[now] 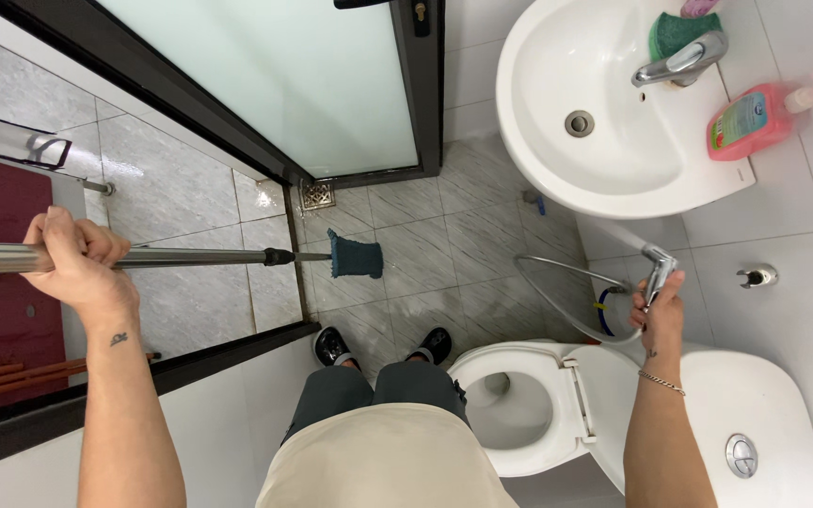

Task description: The person cleans the bathroom floor using a spray nozzle and a mop. They spray water onto the mop head and the tiled floor, then use the mop to scrub the area near the shower and toilet. The person also sprays the inside of the toilet bowl with the nozzle.

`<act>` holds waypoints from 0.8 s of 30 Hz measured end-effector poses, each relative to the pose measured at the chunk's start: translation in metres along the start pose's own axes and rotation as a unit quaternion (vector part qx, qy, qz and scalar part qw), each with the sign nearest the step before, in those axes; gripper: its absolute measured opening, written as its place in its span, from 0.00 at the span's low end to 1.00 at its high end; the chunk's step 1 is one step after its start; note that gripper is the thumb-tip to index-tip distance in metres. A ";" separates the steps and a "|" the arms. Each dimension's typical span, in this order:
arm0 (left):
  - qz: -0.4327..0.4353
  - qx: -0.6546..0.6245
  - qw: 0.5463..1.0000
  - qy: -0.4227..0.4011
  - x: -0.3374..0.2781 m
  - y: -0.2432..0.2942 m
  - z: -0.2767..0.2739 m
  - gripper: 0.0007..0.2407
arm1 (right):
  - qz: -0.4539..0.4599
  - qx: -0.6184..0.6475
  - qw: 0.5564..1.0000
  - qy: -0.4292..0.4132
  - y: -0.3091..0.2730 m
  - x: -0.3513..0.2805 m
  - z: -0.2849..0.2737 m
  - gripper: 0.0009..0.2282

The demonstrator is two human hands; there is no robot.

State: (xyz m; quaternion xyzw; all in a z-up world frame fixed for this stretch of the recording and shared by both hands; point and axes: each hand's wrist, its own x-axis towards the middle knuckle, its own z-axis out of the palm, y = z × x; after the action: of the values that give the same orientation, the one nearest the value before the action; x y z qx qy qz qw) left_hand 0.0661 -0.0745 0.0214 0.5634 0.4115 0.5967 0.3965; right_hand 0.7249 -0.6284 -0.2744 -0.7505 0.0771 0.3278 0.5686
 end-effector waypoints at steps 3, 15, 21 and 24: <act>0.007 0.011 1.000 -0.010 0.000 0.001 0.002 0.24 | -0.023 -0.053 0.998 -0.024 0.014 -0.007 0.004 0.39; 0.001 0.017 1.000 -0.013 0.001 0.005 0.012 0.23 | 0.032 -0.312 0.922 -0.227 0.073 -0.090 0.089 0.40; 0.038 0.037 0.995 -0.081 0.014 0.010 0.036 0.23 | 0.083 -0.302 0.924 -0.218 0.084 -0.142 0.120 0.36; -0.011 0.007 0.999 -0.048 0.029 0.002 0.046 0.22 | 0.082 -0.236 0.946 -0.207 0.091 -0.159 0.128 0.34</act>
State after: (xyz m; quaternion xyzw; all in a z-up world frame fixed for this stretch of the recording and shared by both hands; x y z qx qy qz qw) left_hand 0.1106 -0.0463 0.0345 0.5893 0.4023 0.5621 0.4183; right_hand 0.5056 -0.5844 -0.2725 -0.7699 -0.0612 0.5303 0.3498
